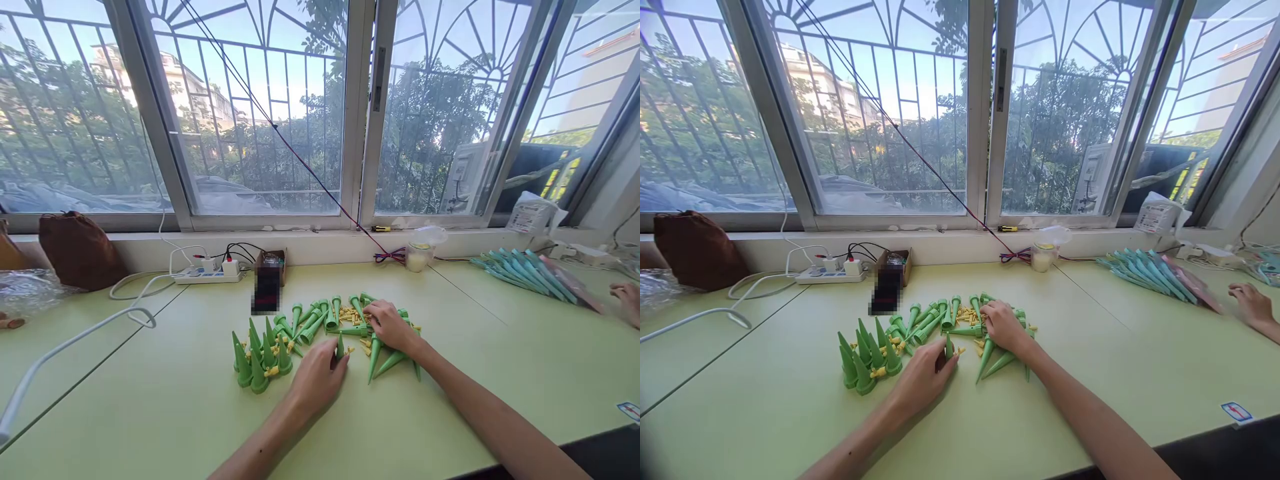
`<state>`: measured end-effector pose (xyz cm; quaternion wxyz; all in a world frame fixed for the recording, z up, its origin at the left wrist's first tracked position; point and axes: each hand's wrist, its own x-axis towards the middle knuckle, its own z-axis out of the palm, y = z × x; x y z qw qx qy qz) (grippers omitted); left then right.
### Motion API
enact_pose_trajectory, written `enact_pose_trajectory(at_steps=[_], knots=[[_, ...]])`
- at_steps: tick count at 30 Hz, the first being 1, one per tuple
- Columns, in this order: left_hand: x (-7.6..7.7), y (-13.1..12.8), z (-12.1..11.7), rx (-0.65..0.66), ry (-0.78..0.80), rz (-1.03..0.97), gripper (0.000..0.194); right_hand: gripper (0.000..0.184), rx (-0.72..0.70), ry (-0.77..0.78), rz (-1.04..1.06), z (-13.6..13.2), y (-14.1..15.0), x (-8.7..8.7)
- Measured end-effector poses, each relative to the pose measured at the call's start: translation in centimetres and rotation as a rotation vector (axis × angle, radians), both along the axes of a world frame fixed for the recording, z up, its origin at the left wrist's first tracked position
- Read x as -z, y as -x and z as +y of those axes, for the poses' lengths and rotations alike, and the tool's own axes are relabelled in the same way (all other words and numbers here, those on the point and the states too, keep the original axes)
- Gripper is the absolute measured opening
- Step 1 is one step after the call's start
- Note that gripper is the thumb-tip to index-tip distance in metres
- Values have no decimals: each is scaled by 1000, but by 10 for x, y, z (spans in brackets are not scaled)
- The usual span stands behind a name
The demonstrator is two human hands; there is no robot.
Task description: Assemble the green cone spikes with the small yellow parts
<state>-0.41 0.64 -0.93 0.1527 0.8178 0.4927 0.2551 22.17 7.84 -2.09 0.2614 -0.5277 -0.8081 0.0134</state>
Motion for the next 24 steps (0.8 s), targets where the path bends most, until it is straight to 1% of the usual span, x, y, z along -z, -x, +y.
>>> enact_pose_trajectory(at_steps=[3,6,10,15,24], knots=[[0,0,0,3,1,3,23,30,43,60,-21,3,-1,2],[0,0,1,3,1,4,24,28,52,81,-20,5,-3,3],[1,0,0,2,-5,16,24,23,62,115,27,5,-3,2],[1,0,-1,4,-29,16,25,16,111,148,78,6,-3,0],[-1,-1,-1,10,-21,14,25,15,93,167,102,6,-4,-1]])
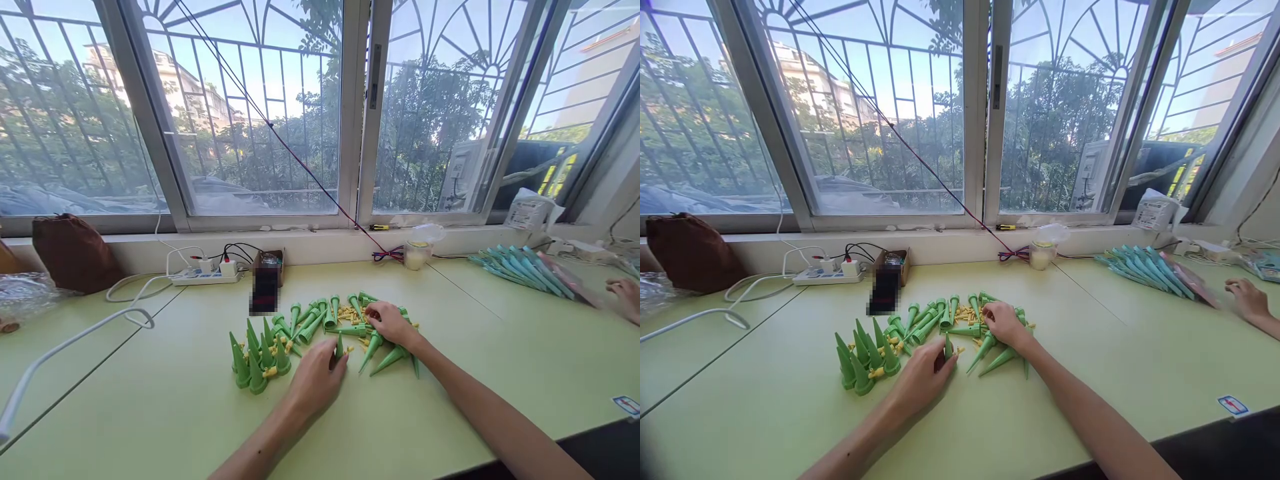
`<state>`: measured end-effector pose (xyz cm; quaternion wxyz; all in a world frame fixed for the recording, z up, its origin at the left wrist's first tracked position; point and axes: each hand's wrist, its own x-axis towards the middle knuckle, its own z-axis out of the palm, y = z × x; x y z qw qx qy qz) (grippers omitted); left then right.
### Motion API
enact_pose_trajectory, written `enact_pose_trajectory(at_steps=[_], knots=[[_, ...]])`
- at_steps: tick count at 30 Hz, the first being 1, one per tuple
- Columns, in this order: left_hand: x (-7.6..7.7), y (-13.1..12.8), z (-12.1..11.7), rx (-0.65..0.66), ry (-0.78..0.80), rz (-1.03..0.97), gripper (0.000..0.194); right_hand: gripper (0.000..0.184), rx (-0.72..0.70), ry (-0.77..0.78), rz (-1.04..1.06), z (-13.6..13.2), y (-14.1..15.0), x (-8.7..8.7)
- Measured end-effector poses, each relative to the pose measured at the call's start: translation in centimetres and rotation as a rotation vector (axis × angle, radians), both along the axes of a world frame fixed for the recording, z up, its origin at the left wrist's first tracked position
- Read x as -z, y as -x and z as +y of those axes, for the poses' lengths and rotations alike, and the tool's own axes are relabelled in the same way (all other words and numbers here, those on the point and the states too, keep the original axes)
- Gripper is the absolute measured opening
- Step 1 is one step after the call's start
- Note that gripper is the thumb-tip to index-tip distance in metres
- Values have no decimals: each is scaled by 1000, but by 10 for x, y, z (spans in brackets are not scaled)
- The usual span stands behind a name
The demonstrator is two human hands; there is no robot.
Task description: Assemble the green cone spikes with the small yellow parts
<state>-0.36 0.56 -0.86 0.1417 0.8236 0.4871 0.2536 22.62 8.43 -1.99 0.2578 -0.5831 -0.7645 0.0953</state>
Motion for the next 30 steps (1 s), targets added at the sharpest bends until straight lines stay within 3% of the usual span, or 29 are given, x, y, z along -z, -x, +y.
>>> enact_pose_trajectory(at_steps=[16,30], knots=[[-1,0,-1,14,-18,-1,23,25,-23,-59,-6,2,-2,7],[-1,0,-1,21,-13,-16,23,21,-44,4,54,0,-1,3]])
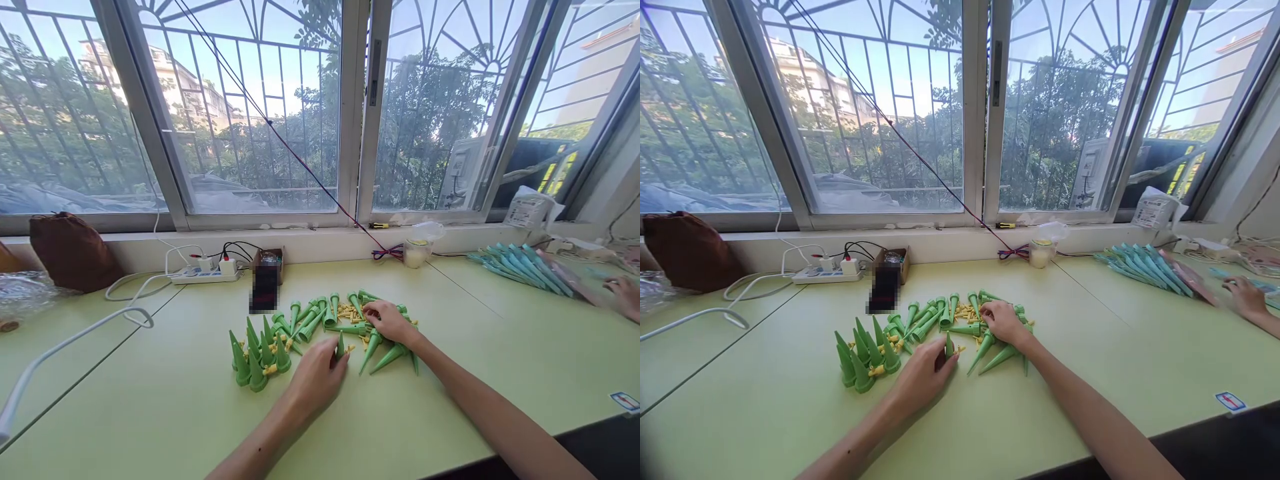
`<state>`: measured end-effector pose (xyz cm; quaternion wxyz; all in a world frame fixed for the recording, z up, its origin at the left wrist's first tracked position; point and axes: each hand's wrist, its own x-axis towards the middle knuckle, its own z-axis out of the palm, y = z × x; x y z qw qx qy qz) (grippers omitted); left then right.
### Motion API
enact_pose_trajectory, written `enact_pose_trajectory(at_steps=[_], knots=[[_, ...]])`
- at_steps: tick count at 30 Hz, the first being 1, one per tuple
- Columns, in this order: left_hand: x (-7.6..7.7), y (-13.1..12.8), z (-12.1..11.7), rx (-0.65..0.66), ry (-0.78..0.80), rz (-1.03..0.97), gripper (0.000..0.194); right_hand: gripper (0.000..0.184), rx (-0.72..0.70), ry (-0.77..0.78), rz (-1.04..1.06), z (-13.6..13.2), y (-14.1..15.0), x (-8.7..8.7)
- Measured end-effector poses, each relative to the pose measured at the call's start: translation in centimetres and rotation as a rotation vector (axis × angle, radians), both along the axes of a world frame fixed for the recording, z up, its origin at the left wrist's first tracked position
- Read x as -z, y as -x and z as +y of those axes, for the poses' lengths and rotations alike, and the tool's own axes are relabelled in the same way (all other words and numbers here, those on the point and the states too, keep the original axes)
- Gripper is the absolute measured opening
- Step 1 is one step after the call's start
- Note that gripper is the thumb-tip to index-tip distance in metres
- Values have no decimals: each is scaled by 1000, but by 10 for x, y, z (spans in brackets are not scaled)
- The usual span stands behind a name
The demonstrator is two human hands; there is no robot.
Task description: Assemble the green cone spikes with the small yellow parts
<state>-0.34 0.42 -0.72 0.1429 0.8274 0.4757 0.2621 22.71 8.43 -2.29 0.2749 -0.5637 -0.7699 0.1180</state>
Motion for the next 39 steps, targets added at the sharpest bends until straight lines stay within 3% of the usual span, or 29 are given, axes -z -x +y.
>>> enact_pose_trajectory(at_steps=[6,20,39], knots=[[-1,0,-1,-1,4,-20,22,29,19,-15,-18,-2,1,-1],[0,0,0,-5,6,-24,23,26,-45,-64,-95,-1,-1,0],[0,0,-1,8,23,34,25,27,0,-14,-103,-6,2,-4]])
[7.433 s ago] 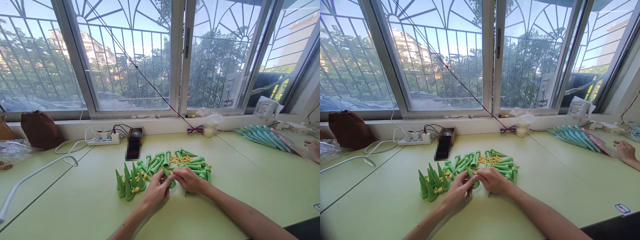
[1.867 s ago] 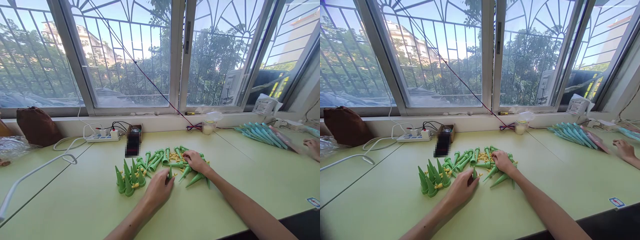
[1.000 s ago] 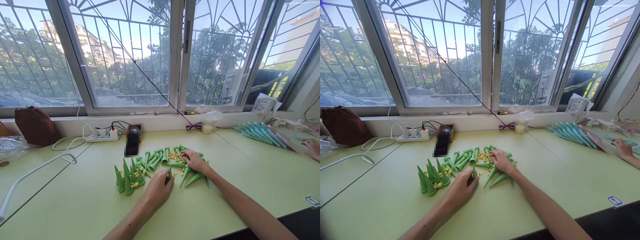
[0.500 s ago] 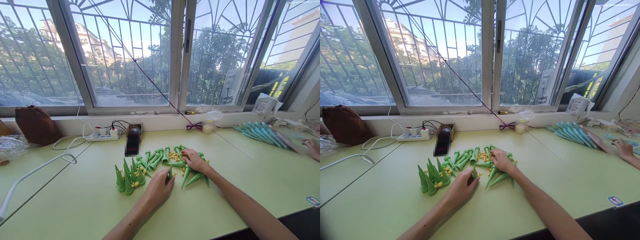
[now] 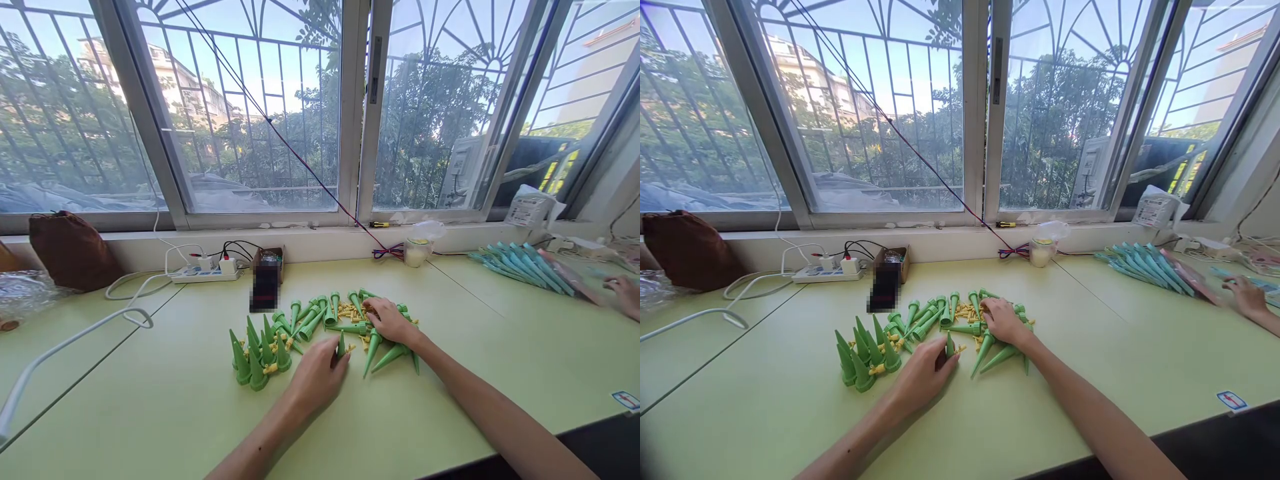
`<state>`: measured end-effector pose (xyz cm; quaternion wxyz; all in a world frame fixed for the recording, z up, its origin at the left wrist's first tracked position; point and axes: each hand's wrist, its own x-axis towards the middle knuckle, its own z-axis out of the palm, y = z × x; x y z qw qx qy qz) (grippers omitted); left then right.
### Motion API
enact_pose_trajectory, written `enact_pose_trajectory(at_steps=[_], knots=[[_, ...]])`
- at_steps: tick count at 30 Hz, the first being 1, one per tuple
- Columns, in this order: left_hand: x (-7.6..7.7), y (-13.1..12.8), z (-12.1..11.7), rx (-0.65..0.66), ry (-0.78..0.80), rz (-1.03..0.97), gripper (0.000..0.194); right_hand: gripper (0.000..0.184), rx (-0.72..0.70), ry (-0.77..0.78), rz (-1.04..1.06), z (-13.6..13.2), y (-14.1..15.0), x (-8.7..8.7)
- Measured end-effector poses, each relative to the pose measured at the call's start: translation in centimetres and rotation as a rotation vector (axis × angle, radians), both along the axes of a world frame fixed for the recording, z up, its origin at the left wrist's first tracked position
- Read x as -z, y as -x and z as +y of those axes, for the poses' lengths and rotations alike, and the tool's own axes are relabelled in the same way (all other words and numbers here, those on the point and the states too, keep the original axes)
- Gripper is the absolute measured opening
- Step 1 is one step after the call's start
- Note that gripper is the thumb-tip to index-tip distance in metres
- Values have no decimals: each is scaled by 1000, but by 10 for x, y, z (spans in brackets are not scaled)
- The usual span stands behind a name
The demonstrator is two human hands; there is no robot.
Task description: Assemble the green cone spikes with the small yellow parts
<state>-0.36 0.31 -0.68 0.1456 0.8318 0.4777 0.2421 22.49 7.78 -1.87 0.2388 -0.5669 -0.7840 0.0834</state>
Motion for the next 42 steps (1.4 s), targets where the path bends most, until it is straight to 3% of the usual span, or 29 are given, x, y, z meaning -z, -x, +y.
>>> enact_pose_trajectory(at_steps=[24,42], knots=[[0,0,1,4,-2,19,24,11,1,-14,60,7,-2,6],[-1,0,0,3,5,23,26,18,-4,-57,92,4,-2,4]])
